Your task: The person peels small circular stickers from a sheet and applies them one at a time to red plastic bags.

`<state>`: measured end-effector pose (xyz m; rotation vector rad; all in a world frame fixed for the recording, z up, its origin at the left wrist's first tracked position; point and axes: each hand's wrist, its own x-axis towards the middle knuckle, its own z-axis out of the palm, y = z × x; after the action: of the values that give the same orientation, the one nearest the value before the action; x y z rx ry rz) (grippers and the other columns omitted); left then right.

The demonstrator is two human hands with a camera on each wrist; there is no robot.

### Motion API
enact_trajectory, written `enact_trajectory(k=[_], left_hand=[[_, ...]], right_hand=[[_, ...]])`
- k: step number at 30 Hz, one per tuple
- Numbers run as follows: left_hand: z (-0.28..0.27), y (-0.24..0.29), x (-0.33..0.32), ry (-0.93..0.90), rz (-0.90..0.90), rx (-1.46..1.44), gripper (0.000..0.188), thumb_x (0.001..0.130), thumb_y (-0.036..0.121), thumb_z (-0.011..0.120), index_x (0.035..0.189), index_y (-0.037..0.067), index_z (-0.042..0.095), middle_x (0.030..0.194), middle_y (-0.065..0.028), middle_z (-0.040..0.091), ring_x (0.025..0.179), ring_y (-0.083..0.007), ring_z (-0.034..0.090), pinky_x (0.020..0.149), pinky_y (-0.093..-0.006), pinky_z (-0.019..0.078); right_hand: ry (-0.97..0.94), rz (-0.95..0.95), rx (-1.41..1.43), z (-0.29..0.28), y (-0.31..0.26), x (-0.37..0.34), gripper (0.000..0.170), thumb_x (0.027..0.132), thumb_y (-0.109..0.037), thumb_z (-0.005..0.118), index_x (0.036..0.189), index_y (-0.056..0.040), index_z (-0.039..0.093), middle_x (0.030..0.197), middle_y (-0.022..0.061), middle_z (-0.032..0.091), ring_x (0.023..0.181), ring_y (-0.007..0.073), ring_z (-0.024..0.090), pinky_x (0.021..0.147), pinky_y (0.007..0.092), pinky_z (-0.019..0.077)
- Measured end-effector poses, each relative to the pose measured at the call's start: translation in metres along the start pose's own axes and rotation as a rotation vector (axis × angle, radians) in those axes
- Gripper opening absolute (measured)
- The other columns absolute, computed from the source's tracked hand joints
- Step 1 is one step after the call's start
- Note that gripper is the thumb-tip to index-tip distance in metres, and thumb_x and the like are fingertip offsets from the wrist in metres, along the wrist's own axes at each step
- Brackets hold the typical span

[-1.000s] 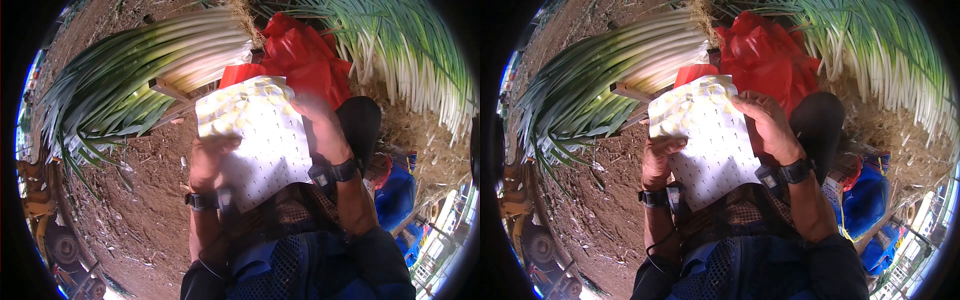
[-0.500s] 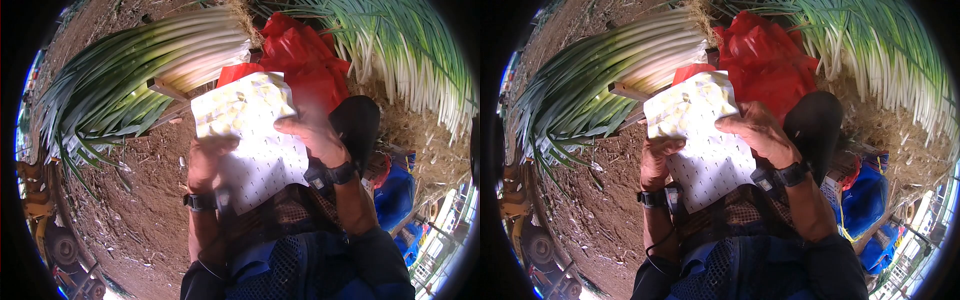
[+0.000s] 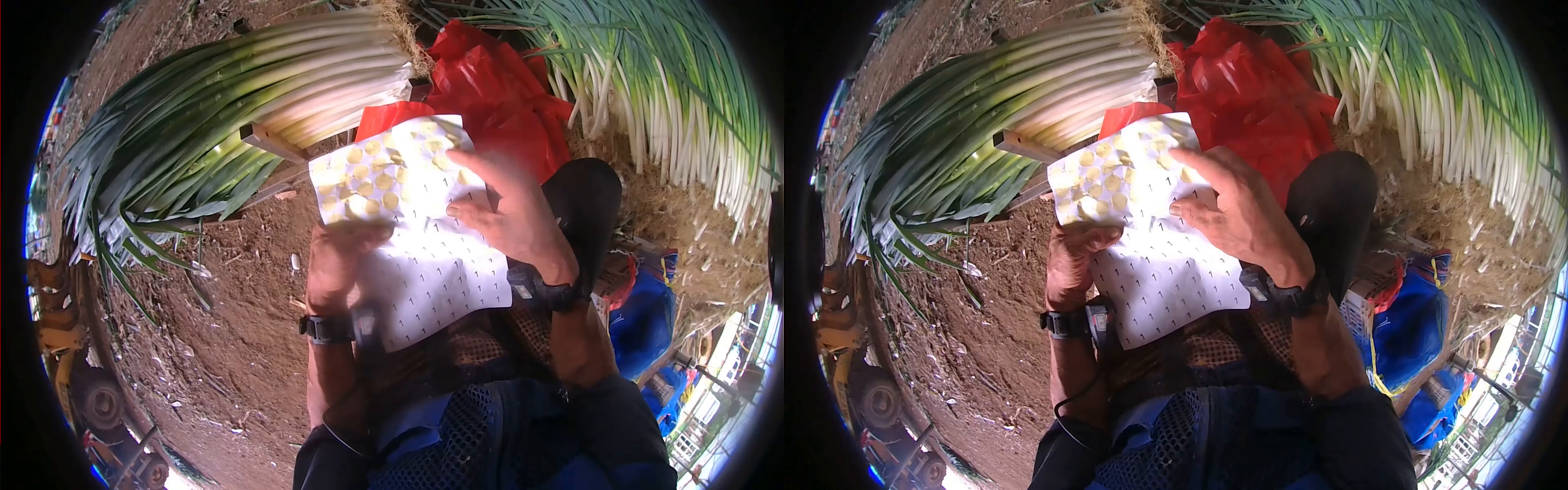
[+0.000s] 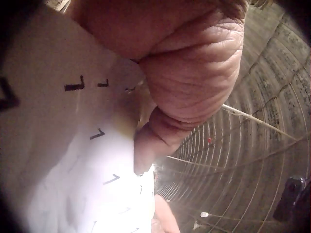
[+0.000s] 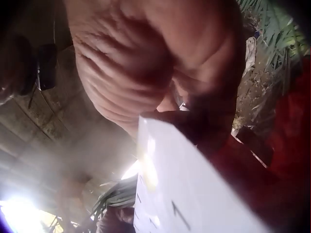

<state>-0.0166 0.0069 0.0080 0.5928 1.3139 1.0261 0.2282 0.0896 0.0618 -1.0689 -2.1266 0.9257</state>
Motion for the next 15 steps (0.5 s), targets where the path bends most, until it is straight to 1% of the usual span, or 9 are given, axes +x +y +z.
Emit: enact_trajectory(k=[3, 4, 6, 9, 12, 15], left_hand=[[0.001, -0.001, -0.001, -0.01, 0.035, 0.031, 0.028, 0.072, 0.014, 0.077, 0.092, -0.006, 0.075, 0.083, -0.01, 0.073, 0.075, -0.0158, 0.066, 0.076, -0.028, 0.0518], [0.001, -0.001, -0.001, -0.013, 0.053, 0.046, 0.028, 0.073, 0.015, 0.078, 0.092, -0.006, 0.075, 0.082, -0.0101, 0.073, 0.074, -0.0156, 0.066, 0.076, -0.0278, 0.0517], [0.001, 0.0, -0.001, -0.011, 0.017, -0.001, 0.027, 0.073, 0.015, 0.078, 0.09, -0.005, 0.075, 0.081, -0.0097, 0.073, 0.072, -0.0152, 0.065, 0.074, -0.028, 0.0513], [0.001, 0.002, -0.001, -0.022, 0.006, -0.011, 0.026, 0.073, 0.015, 0.079, 0.088, -0.005, 0.075, 0.079, -0.0091, 0.073, 0.071, -0.0147, 0.065, 0.073, -0.0284, 0.0506], [-0.001, 0.0, -0.001, -0.022, 0.025, 0.043, 0.024, 0.073, 0.015, 0.079, 0.086, -0.005, 0.075, 0.078, -0.0085, 0.073, 0.071, -0.0145, 0.065, 0.071, -0.0287, 0.05], [-0.006, -0.011, 0.003, -0.015, 0.092, 0.101, 0.024, 0.073, 0.014, 0.079, 0.086, -0.005, 0.075, 0.079, -0.0091, 0.073, 0.071, -0.0147, 0.065, 0.072, -0.0288, 0.0502]], right_hand=[[-0.09, 0.309, 0.206, -0.006, -0.01, 0.002, 0.045, 0.081, -0.002, 0.075, 0.123, -0.0004, 0.06, 0.094, 0.0157, 0.064, 0.077, 0.0249, 0.067, 0.065, 0.0355, 0.0546], [-0.091, 0.286, 0.188, -0.005, -0.008, 0.002, 0.041, 0.081, -0.002, 0.075, 0.12, -0.0002, 0.062, 0.093, 0.0159, 0.063, 0.076, 0.0251, 0.067, 0.064, 0.0354, 0.0543], [-0.095, 0.24, 0.153, -0.002, 0.0, 0.001, 0.034, 0.081, -0.002, 0.075, 0.113, 0.0003, 0.064, 0.09, 0.0162, 0.063, 0.073, 0.0253, 0.067, 0.061, 0.0353, 0.0537], [-0.074, 0.204, 0.124, -0.001, 0.0, 0.001, 0.027, 0.081, -0.004, 0.075, 0.105, 0.0004, 0.065, 0.086, 0.0154, 0.062, 0.073, 0.0261, 0.067, 0.061, 0.0357, 0.0535], [-0.144, 0.126, -0.034, -0.005, 0.001, 0.003, 0.028, 0.081, -0.007, 0.074, 0.107, -0.0012, 0.064, 0.085, 0.015, 0.061, 0.071, 0.0295, 0.066, 0.062, 0.0388, 0.0539], [-0.082, 0.041, -0.097, -0.001, 0.008, 0.001, 0.03, 0.082, -0.014, 0.074, 0.11, -0.0067, 0.065, 0.086, 0.0151, 0.062, 0.069, 0.0325, 0.065, 0.063, 0.042, 0.0541]])
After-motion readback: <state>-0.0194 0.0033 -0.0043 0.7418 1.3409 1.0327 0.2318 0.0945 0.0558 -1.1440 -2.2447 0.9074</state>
